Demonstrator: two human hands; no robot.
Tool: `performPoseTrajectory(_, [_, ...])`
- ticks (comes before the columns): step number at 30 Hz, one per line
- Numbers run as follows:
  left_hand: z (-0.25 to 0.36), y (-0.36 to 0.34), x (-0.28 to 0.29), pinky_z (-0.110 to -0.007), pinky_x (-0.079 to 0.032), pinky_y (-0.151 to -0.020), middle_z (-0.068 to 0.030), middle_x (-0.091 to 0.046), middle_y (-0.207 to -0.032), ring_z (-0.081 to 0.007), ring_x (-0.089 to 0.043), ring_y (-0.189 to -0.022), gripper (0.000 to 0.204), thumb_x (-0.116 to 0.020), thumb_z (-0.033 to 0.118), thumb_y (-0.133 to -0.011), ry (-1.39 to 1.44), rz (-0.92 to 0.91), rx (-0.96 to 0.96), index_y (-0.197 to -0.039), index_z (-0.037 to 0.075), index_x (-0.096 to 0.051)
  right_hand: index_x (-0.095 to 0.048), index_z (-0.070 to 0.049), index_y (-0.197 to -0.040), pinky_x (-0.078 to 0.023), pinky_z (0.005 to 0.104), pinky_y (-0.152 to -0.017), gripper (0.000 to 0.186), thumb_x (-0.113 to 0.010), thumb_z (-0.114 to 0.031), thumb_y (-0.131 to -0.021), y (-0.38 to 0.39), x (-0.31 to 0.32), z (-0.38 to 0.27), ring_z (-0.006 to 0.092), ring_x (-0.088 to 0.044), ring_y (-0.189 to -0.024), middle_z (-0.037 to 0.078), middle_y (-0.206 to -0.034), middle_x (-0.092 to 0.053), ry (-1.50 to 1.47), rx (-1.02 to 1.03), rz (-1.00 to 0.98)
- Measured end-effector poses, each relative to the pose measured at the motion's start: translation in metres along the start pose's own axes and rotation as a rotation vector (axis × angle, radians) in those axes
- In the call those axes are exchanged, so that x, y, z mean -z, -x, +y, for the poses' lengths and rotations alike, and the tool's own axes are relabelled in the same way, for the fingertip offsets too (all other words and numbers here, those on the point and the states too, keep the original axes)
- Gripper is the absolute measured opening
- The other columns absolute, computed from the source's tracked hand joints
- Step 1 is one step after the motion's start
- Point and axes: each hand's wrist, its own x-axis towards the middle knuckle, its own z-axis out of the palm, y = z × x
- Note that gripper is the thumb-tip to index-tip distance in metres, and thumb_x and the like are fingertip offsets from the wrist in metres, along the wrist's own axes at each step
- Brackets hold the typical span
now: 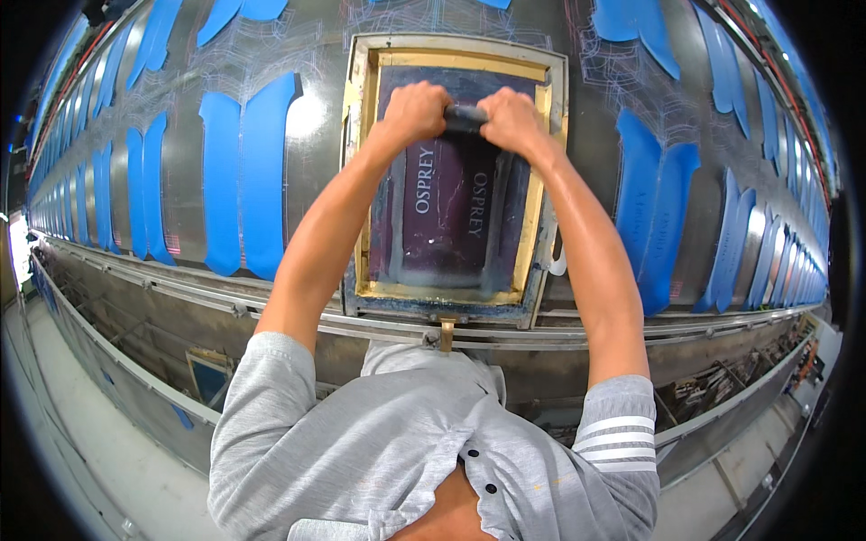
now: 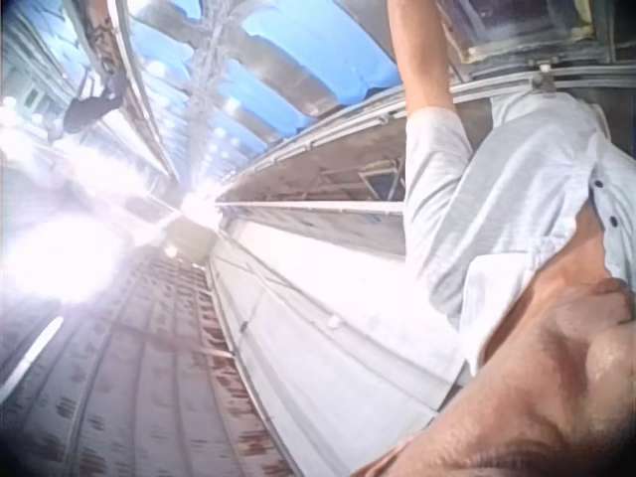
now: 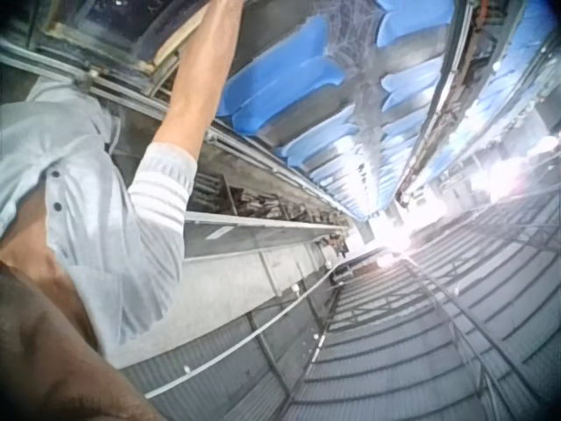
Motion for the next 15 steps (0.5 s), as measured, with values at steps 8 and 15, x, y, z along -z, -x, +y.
performPoseTrajectory(8, [0.032, 0.152, -0.061, -0.046, -0.057, -0.068, -0.0102, -0.076, -0.089, -0.0334, -0.073, -0.080, 0.034, -0.069, 0.005, -0.071, 0.113, 0.001, -0.029, -0.100, 0.018, -0.080, -0.069, -0.006, -0.087, -0.041, 0.0589, -0.111, 0.010, -0.064, -0.008, -0.078, 0.134, -0.061, -0.068, 0.0307, -0.061, -0.111, 0.011, -0.099, -0.069, -0.064, 0.143, 0.170])
performPoseTrajectory(15, [0.067, 0.236, -0.063, -0.047, -0.057, -0.069, -0.0114, -0.076, -0.088, -0.0339, -0.073, -0.082, 0.033, -0.069, 0.003, -0.068, 0.223, -0.118, 0.008, -0.096, 0.016, -0.081, -0.072, -0.006, -0.088, -0.040, 0.0615, -0.111, 0.012, -0.066, -0.011, -0.078, 0.214, -0.082, -0.112, 0.0291, -0.060, -0.117, 0.012, -0.100, -0.069, -0.128, 0.100, 0.008])
